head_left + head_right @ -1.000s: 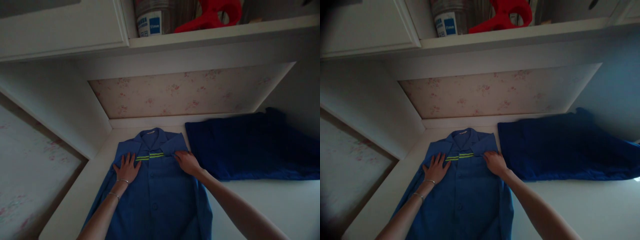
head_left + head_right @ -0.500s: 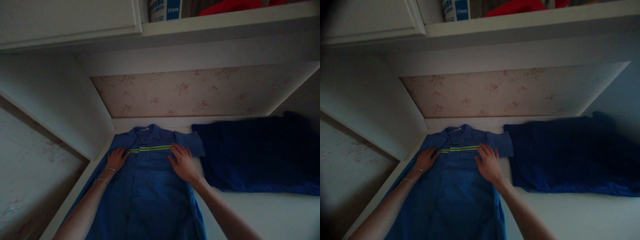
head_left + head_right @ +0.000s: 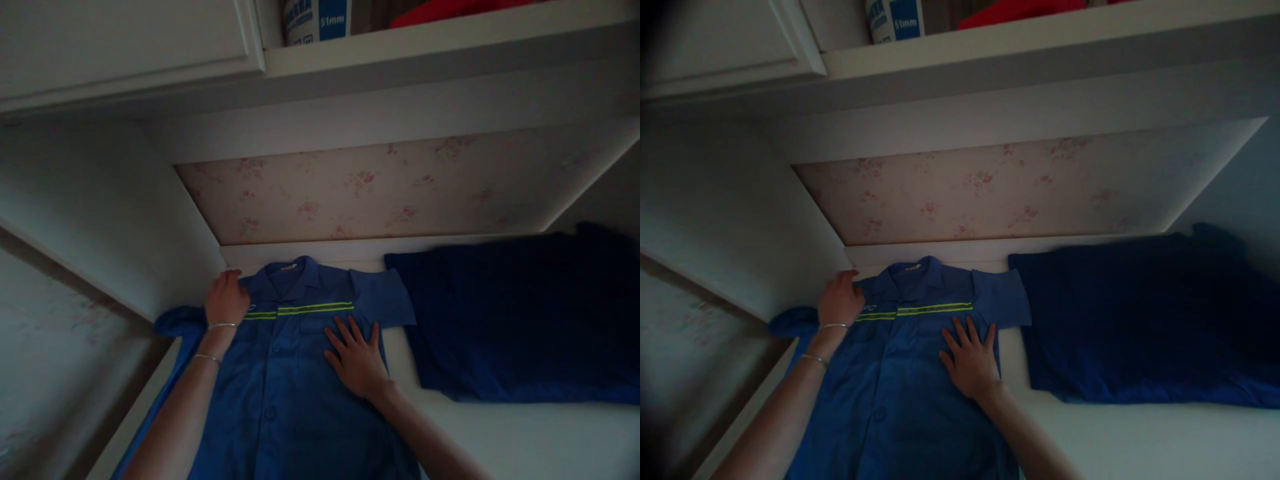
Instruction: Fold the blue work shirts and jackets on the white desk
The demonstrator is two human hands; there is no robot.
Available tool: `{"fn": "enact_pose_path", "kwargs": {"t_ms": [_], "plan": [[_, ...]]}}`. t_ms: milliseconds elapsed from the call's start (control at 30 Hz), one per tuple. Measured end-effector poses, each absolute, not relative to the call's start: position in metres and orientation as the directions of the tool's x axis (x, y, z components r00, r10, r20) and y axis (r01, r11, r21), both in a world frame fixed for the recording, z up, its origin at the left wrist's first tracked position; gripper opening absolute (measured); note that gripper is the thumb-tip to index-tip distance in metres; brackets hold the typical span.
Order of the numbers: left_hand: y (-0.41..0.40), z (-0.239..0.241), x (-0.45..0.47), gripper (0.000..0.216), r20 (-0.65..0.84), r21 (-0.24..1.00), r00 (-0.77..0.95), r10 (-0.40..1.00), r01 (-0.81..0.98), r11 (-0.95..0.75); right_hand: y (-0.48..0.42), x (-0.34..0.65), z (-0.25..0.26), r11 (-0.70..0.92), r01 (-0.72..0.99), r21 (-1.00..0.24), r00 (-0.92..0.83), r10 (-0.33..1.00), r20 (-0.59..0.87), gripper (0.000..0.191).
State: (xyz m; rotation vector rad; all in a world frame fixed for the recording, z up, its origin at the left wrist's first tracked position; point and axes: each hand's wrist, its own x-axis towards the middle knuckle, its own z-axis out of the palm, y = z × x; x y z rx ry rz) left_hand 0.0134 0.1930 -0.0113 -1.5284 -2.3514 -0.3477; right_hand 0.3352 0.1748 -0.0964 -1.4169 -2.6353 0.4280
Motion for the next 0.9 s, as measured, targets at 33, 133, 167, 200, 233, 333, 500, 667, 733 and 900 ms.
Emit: {"fn": "enact_pose_path", "kwargs": {"t_ms": [33,133,167,200,233,333,500,667,733,900], "plan": [[0.210,-0.024,0.028,0.047,0.320,0.047,-0.332,0.887,0.941,0.335,0.174,0.335,-0.095,0.519,0.797,-0.310,-0.555,0.831,-0.037,0.057],[0.255,-0.065,0.055,0.051,0.166,0.073,-0.272,0.948,0.962,0.263,0.170,0.339,-0.093,0.510,0.787,-0.347,-0.556,0.830,-0.040,0.058],[0.266,-0.078,0.057,0.053,0.118,0.081,-0.274,0.954,0.961,0.266,0.168,0.341,-0.092,0.506,0.781,-0.366,-0.555,0.831,-0.037,0.058],[0.276,-0.088,0.056,0.055,0.076,0.087,-0.282,0.956,0.957,0.276,0.167,0.342,-0.091,0.500,0.774,-0.387,-0.555,0.831,-0.035,0.058],[0.284,-0.096,0.052,0.057,0.041,0.090,-0.290,0.956,0.954,0.286,0.165,0.343,-0.090,0.493,0.767,-0.411,-0.553,0.832,-0.035,0.058],[0.302,-0.110,0.032,0.062,-0.013,0.093,-0.298,0.955,0.950,0.297,0.166,0.341,-0.084,0.478,0.715,-0.511,-0.572,0.820,-0.034,0.059],[0.318,-0.108,0.011,0.062,-0.032,0.108,-0.273,0.962,0.955,0.275,0.196,0.341,-0.076,0.237,0.397,-0.887,-0.608,0.792,-0.060,0.048],[0.314,-0.086,0.027,0.054,0.060,0.084,-0.246,0.967,0.967,0.241,0.244,0.408,-0.066,-0.100,0.060,-0.993,-0.396,0.911,-0.116,0.040],[0.307,-0.073,0.046,0.051,0.127,0.072,-0.216,0.968,0.976,0.208,0.268,0.459,-0.057,-0.020,0.229,-0.973,-0.248,0.966,-0.078,0.035],[0.274,-0.047,0.143,0.037,0.180,0.229,-0.121,0.976,0.970,0.078,0.337,0.620,-0.014,-0.113,0.678,-0.726,0.242,0.967,0.075,0.040]]}}
